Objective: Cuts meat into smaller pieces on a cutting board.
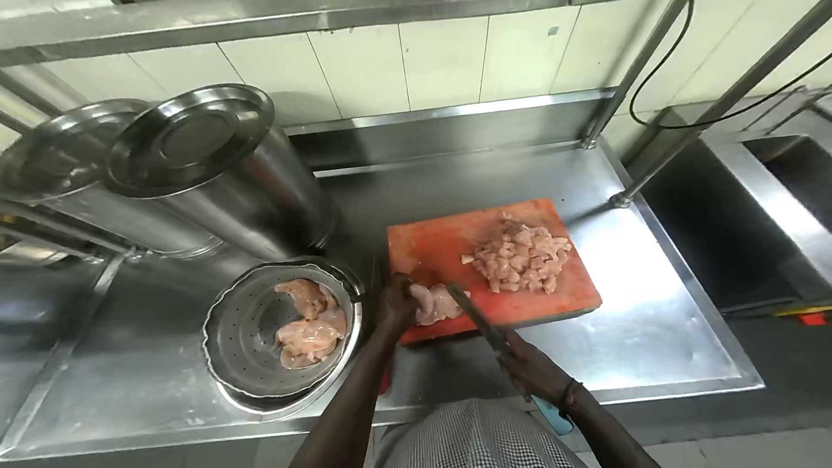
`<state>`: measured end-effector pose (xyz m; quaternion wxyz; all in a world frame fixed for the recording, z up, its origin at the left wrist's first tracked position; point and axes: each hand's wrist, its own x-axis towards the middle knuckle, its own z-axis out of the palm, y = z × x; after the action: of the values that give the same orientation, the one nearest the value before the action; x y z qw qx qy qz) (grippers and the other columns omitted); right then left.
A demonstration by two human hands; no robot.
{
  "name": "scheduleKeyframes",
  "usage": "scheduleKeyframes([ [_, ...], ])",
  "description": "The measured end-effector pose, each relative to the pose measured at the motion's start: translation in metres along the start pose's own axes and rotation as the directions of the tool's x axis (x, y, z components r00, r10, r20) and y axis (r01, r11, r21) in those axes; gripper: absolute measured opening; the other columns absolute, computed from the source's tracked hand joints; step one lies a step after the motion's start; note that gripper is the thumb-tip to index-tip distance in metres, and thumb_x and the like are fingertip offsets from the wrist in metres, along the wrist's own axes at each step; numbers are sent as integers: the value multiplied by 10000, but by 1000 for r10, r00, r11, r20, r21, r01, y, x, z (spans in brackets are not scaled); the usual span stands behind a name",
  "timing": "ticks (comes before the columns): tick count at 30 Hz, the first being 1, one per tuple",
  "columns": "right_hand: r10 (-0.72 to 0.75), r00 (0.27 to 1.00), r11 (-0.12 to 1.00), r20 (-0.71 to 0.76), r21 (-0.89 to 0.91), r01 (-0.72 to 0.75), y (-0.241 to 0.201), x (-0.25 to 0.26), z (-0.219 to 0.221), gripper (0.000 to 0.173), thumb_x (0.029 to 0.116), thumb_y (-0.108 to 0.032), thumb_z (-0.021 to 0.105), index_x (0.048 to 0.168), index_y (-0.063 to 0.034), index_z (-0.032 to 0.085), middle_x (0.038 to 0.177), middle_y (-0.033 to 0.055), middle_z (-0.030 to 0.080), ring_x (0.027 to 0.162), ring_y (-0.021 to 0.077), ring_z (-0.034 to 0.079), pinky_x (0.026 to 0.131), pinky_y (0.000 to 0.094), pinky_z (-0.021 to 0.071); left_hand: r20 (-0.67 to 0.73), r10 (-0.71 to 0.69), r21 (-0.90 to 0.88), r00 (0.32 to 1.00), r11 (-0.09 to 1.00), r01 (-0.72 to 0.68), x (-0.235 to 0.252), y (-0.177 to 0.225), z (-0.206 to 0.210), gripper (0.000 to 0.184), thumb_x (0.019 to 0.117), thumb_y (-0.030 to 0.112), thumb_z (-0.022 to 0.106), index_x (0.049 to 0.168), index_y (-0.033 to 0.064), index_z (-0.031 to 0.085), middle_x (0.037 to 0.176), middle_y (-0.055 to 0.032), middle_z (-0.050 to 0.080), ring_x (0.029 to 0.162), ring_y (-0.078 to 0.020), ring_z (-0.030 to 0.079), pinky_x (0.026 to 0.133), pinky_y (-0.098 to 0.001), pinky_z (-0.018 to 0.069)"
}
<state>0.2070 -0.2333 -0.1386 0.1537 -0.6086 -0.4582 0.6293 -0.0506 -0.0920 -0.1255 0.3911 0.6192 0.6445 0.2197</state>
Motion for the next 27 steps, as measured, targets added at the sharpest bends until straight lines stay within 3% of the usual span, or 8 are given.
scheduleKeyframes([
  [2,-18,1000,997,-18,-69,17,-7,4,5,428,1102,-287,457,1505,-153,394,828,83,581,542,185,560,512,360,519,-12,58,17,998,998,-57,2,6,-9,295,914,4,668,1207,28,649,1030,-146,694,908,-261,684,834,-482,572],
  [4,-22,999,996,-48,-92,18,-10,9,9,390,1103,-277,461,1464,-127,447,823,85,588,542,181,572,521,351,530,81,93,58,992,993,-98,6,11,-18,344,921,53,705,1258,41,639,1098,-164,688,954,-283,684,872,-504,566],
  [9,1,989,1000,-146,1,-1,-12,16,11,304,1109,-248,459,1363,-82,469,780,79,567,532,176,571,507,337,529,193,40,370,980,923,-110,3,10,5,918,770,390,892,1528,105,458,1411,-266,542,1267,-449,564,1031,-633,486],
  [12,26,991,999,-134,29,-22,-9,14,9,321,1112,-267,451,1391,-108,449,779,73,560,525,174,571,500,334,534,174,37,383,984,918,-102,3,3,13,628,888,242,789,1458,127,552,1385,-243,579,1255,-425,588,1033,-608,492],
  [15,43,993,999,-107,13,-41,-3,10,6,396,1117,-279,436,1493,-162,394,806,73,568,567,181,598,540,349,554,120,-2,233,993,972,-26,10,1,1,411,947,61,641,1357,69,611,1214,-241,674,1111,-412,664,954,-616,523],
  [18,46,994,999,-95,-15,-47,-1,10,6,439,1122,-288,418,1545,-195,352,796,65,568,562,179,593,536,351,549,111,-50,118,993,992,37,16,-4,-13,360,983,47,583,1341,52,613,1149,-213,691,1043,-363,675,911,-578,536],
  [23,44,993,990,-107,-125,-57,-14,14,10,414,1114,-278,435,1506,-152,397,826,105,583,549,209,582,524,384,539,150,84,-13,985,996,-83,15,-6,-11,298,974,-19,555,1262,21,619,1155,-182,679,1030,-292,665,901,-511,543],
  [27,46,996,982,-76,-179,-59,-21,19,11,387,1113,-285,431,1475,-151,430,825,105,584,547,205,579,523,384,535,142,46,-70,989,997,-37,17,-12,1,302,970,149,692,1234,30,607,1029,-169,678,885,-278,672,807,-504,566],
])
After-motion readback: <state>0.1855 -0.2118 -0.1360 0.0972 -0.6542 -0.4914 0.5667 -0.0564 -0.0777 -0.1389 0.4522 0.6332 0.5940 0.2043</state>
